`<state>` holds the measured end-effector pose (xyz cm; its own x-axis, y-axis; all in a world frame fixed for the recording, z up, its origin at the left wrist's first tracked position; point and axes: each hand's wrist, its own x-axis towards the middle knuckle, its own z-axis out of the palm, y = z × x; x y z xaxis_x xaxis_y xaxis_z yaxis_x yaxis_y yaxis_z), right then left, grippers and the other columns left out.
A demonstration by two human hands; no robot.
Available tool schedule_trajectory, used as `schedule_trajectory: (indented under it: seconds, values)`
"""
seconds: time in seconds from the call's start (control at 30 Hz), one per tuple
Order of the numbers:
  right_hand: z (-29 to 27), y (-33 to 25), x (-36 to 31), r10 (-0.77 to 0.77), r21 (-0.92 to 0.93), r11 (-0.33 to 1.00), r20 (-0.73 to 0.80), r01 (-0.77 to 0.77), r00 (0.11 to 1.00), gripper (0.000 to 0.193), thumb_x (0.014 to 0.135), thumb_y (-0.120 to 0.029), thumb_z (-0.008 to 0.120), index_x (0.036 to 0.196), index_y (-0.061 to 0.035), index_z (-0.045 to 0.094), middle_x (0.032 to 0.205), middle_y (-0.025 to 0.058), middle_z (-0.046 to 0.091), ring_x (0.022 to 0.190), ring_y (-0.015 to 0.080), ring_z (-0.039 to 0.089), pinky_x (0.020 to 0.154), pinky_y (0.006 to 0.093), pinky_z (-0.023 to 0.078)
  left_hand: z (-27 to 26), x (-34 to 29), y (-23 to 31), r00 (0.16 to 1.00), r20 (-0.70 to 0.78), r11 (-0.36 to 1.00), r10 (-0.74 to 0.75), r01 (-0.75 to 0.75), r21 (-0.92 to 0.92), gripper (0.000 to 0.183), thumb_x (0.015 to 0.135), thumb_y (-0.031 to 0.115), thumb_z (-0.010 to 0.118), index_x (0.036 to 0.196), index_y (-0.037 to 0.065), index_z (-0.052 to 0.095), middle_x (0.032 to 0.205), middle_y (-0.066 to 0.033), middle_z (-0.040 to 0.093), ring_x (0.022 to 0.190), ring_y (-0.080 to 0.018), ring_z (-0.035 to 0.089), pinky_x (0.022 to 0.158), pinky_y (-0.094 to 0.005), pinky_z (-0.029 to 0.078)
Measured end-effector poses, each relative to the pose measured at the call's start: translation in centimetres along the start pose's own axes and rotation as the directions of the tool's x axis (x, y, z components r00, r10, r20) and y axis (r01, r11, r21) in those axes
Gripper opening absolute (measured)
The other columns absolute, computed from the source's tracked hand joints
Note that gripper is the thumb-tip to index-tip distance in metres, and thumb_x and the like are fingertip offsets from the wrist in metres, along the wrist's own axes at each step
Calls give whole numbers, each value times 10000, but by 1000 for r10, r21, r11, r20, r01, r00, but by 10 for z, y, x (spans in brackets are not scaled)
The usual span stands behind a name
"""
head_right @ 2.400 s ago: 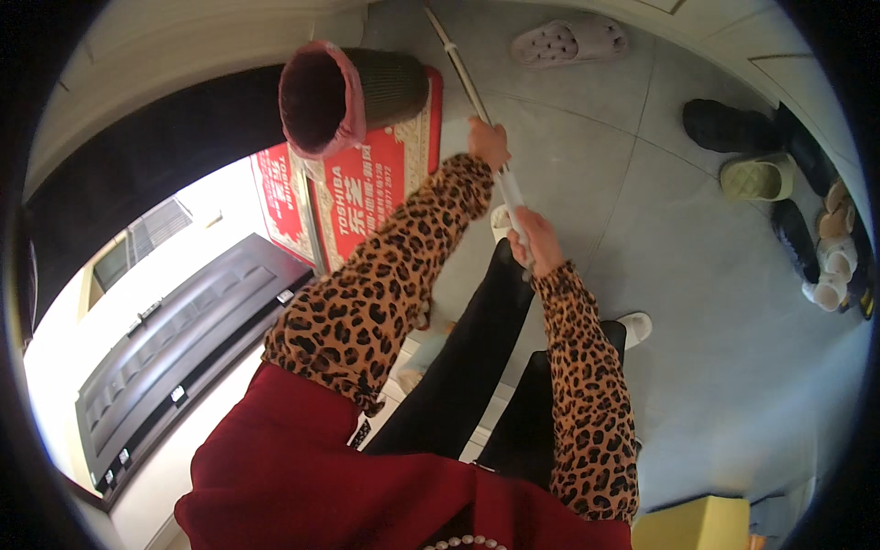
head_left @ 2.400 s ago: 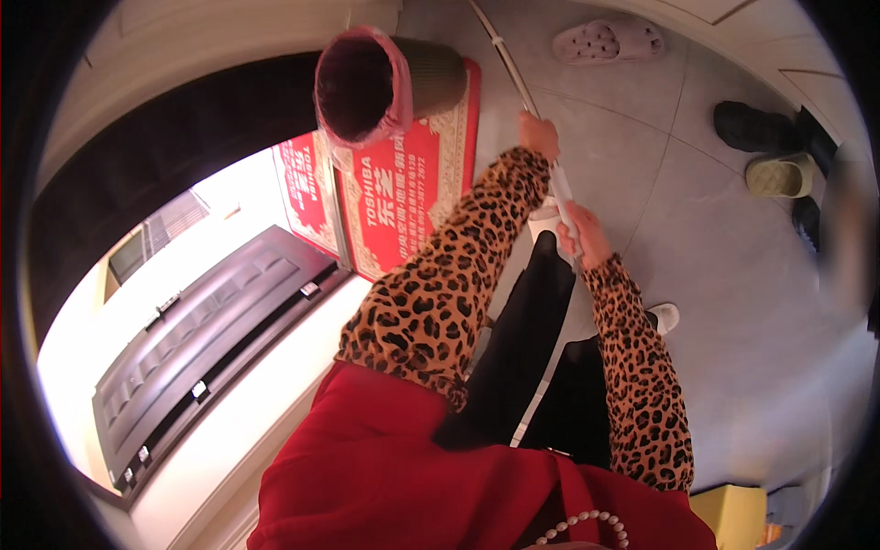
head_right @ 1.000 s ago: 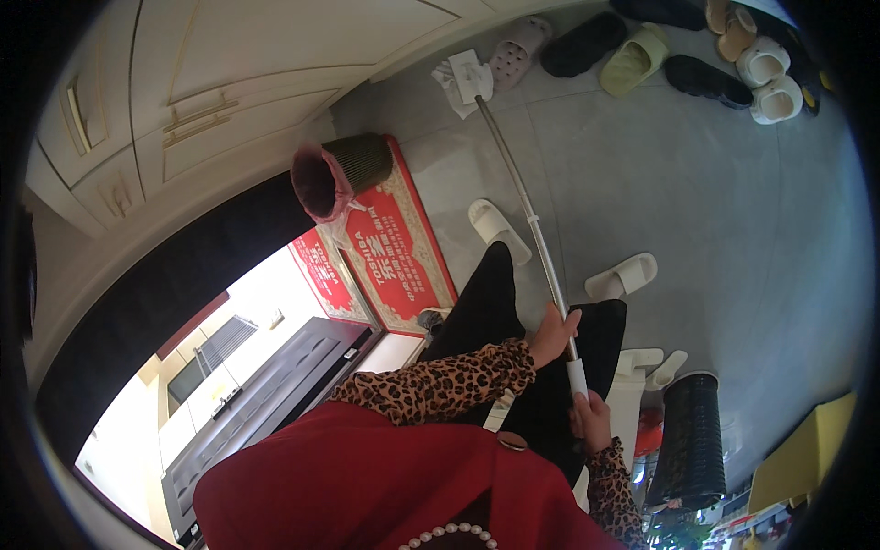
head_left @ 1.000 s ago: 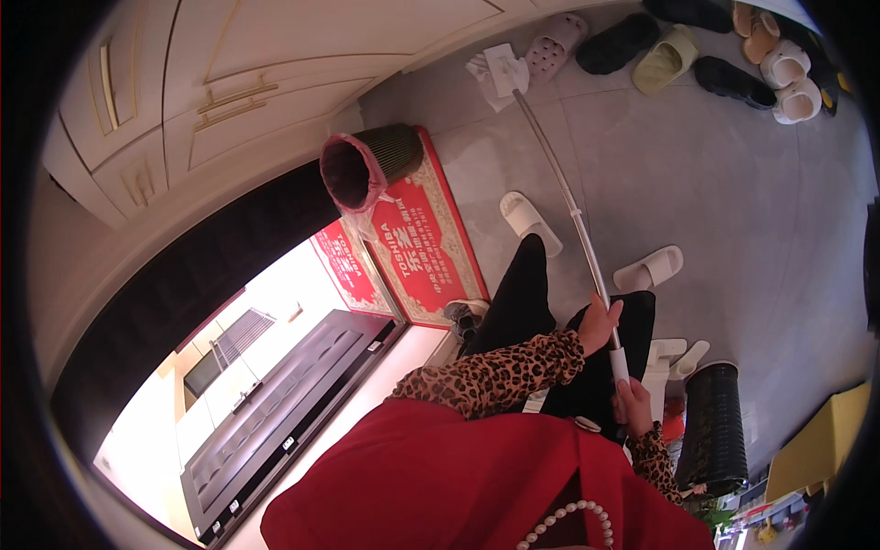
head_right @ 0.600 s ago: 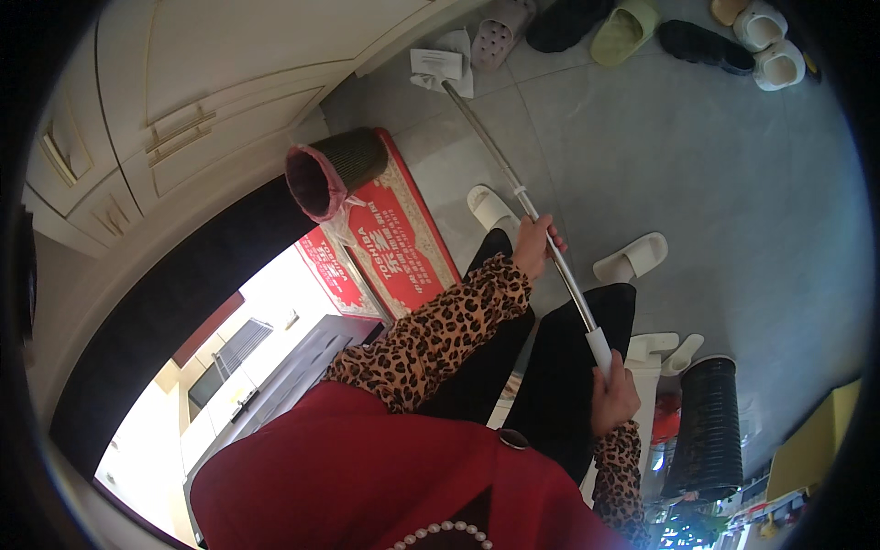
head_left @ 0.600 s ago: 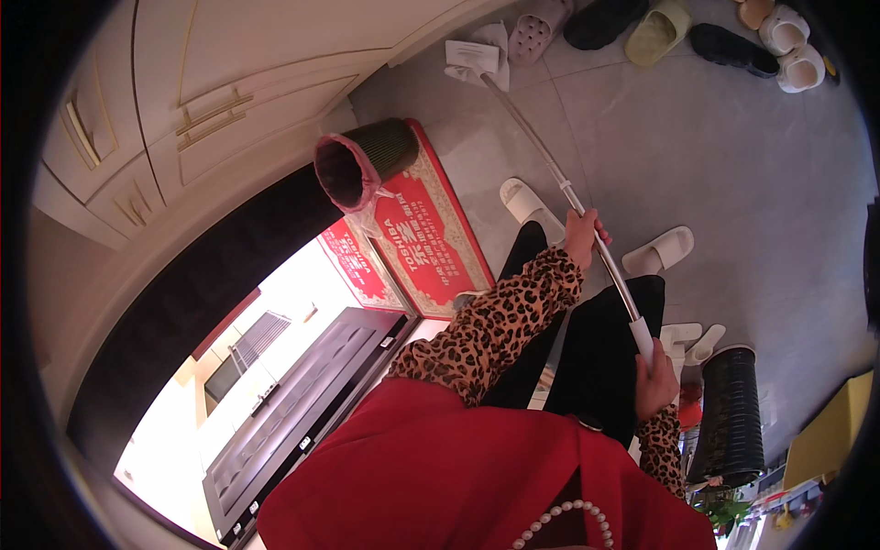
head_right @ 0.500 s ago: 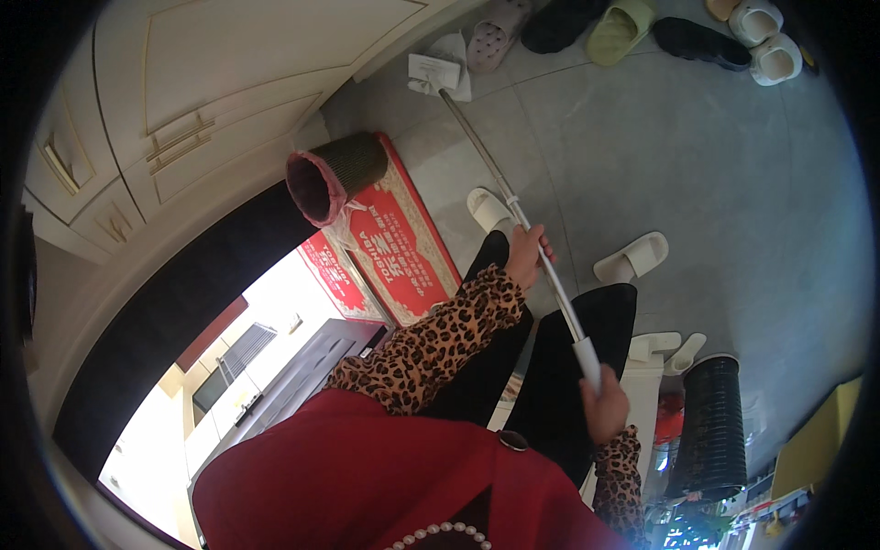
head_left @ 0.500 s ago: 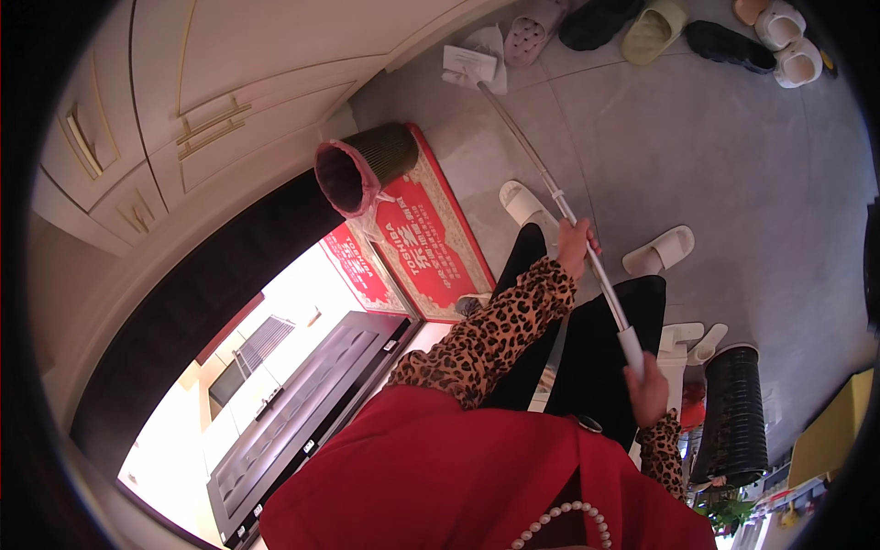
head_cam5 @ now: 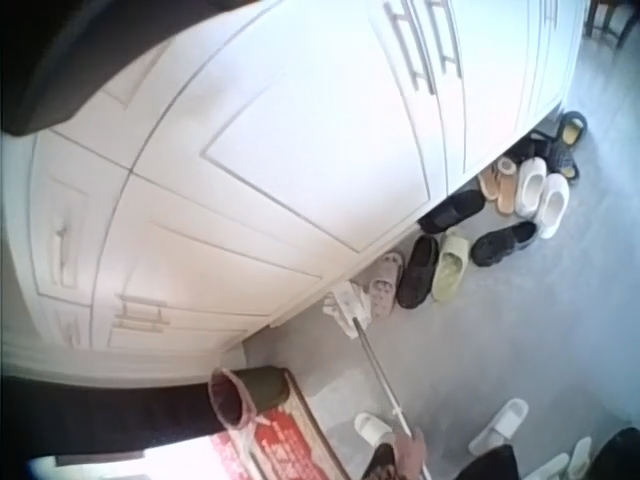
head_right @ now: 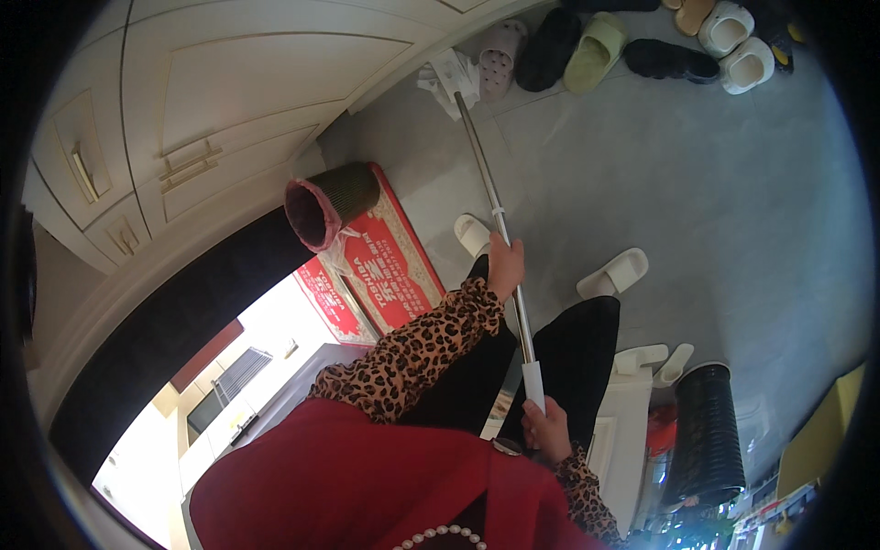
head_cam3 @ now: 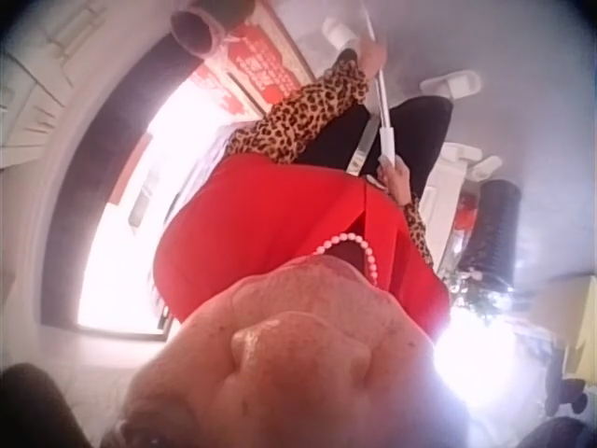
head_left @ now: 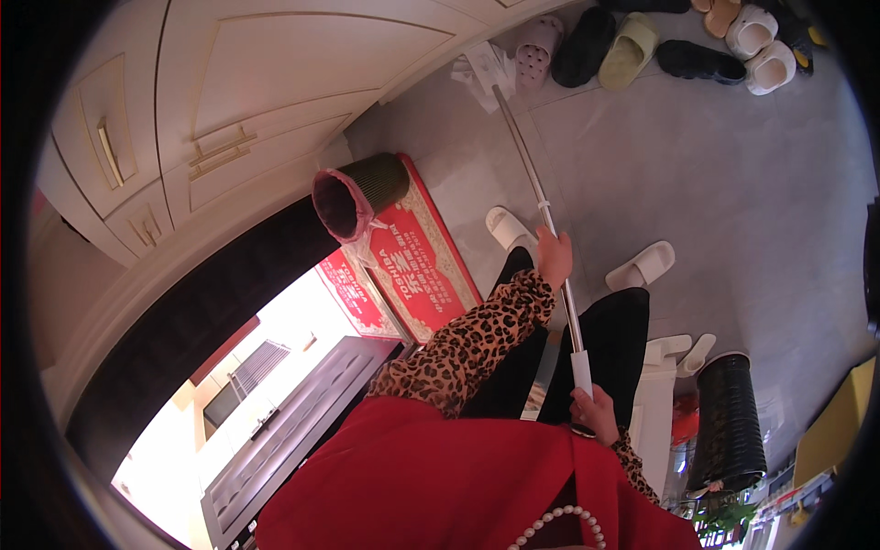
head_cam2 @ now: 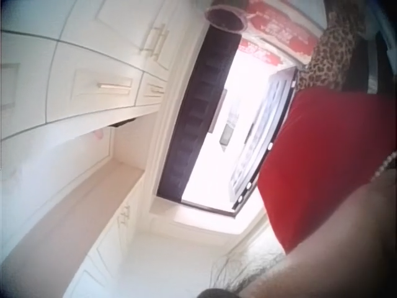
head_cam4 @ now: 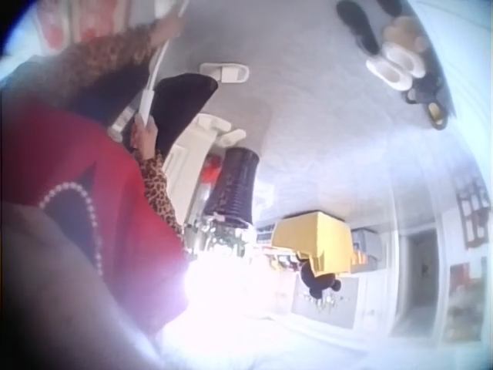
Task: The person attaches a cleaning pad to a mop and mops the entryway floor, moving shoes to clean under them.
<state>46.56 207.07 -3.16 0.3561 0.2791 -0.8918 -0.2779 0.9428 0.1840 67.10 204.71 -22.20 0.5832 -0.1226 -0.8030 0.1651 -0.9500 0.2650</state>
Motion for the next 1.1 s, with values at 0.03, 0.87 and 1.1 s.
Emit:
schedule_trajectory:
  seconds: [0.03, 0.87, 1.1]
  values:
    - [2, 2, -3, -5, 32, 999, 3, 5, 1000, 220, 808, -266, 504, 862, -61, 445, 572, 4, 440, 390, 82, 403, 336, 206, 316, 1, -5, 5, 1000, 7, 1000, 8, -8, -5, 251, 795, 130, 466, 866, -27, 284, 671, -252, 479, 649, -387, 518, 527, -433, 406]
    - [30, 20, -37, -136, 194, 965, -198, 174, 971, 230, 833, -298, 460, 851, -69, 442, 572, 4, 435, 401, 80, 393, 344, 211, 312, 35, -54, 53, 921, 187, 935, 341, -353, 35, 215, 800, 110, 430, 867, -36, 287, 637, -209, 450, 548, -342, 485, 488, -398, 386]
    - [47, 11, -25, -153, 381, 911, -44, 158, 987, 228, 835, -303, 455, 856, -78, 429, 561, 2, 422, 404, 83, 395, 348, 219, 320, 25, -40, 78, 910, 330, 894, 253, -350, 281, 211, 817, 97, 431, 888, -23, 272, 646, -190, 468, 617, -276, 531, 510, -364, 405]
